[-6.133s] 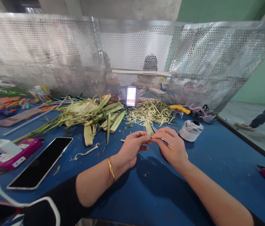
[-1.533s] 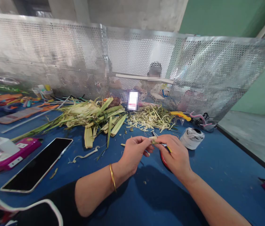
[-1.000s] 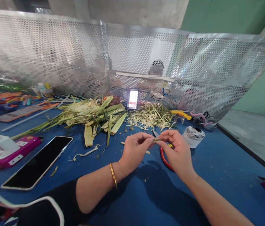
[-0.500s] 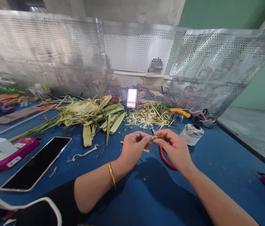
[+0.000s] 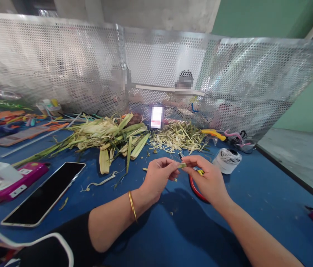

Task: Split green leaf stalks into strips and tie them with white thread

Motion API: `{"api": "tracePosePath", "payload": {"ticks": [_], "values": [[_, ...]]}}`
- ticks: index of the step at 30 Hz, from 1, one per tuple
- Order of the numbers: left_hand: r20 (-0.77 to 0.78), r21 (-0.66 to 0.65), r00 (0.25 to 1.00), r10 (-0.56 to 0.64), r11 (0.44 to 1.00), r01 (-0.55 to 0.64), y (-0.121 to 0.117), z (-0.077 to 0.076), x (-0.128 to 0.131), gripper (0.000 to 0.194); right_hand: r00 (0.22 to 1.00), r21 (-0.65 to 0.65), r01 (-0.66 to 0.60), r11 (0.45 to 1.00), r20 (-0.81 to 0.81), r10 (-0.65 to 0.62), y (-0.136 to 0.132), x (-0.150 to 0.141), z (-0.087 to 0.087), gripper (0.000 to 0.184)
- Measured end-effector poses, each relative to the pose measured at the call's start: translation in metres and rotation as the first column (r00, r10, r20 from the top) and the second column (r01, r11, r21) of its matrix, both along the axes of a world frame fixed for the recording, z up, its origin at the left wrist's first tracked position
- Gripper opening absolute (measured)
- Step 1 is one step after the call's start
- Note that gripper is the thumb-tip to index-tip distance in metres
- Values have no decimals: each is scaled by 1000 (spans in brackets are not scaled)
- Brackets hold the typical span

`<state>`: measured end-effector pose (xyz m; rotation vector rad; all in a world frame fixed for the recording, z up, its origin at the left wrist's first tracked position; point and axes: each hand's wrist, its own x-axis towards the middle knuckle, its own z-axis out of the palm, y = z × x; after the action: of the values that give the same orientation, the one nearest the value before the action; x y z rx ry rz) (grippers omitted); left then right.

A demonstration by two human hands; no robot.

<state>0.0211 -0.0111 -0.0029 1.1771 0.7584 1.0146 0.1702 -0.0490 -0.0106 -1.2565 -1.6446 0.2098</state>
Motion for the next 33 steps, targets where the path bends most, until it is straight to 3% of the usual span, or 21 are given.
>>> {"api": "tracePosePath", "payload": {"ticks": [6,10,12,15,18,21,24,26,33], "values": [[-13,-4,1000,-21,1000,21,1,-1,-1,15,999,63,-19,998,52,15,0,-1,-1,10],[-14,-11,1000,-21,1000,20,2,-1,-1,13,984,-121,-5,993,-175,-16,2,-3,-1,23],[-24,12,1000,-18,1000,18,2,-1,-1,12,952,-228,-80,970,-307,7,3,-3,0,27],[-52,64,998,-19,998,22,3,-1,-1,12,920,-314,-184,932,-389,51,3,-3,2,19],[-76,55,997,-11,998,15,4,-1,-1,13,963,-230,-87,969,-268,23,2,-2,3,12],[-52,-70,998,-29,997,25,4,0,-1,13,999,-30,-14,999,-32,13,0,-3,2,9],[-18,-198,998,-64,978,59,5,0,-2,11,997,71,-12,997,81,7,-1,-3,1,11],[-2,-208,997,-78,975,76,5,0,-2,10,997,81,15,997,77,-21,-2,-4,0,12],[-26,-42,997,-76,996,75,5,0,-2,10,993,-21,69,997,-93,-70,-1,-5,-2,10]]}}
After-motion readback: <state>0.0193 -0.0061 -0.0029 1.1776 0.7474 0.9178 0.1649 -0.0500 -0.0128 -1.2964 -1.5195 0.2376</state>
